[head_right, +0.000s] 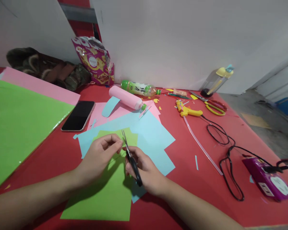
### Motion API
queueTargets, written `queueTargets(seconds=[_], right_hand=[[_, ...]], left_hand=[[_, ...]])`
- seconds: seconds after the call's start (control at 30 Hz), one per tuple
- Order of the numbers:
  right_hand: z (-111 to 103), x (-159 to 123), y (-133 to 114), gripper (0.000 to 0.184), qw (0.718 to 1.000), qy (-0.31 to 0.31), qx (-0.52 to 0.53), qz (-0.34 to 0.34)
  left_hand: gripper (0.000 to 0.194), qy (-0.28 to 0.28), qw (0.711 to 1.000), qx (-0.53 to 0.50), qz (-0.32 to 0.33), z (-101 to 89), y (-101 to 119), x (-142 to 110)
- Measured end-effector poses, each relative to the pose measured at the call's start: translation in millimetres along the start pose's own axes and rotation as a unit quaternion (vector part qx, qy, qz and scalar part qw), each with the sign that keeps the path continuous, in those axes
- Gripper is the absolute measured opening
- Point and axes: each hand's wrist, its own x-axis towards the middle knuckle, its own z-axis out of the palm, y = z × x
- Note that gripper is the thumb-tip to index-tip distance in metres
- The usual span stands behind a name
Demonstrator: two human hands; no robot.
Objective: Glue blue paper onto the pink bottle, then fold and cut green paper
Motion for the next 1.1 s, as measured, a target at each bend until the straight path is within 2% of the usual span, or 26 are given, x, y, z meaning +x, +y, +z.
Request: queueTargets(seconds=[0.7, 0.97, 1.1], right_hand=[[1.3, -0.7, -1.0, 0.043, 1.000, -0.016, -0.008, -0.024], [2.3, -1.4, -1.8, 0.041, 0.999, -0.023, -0.004, -0.028], [2.6, -1.0, -3.1, 0.040, 0.999, -0.019, -0.013, -0.026]], left_hand=[[0.017, -0.005, 0.999, -0.043, 0.005, 1.9, -2.8, -2.0], [0.018, -0.044, 0.991, -0.116, -0.053, 3.1, -3.1, -5.6], [0.018, -0.024, 0.994, -0.096, -0.039, 3.2, -4.5, -4.2]])
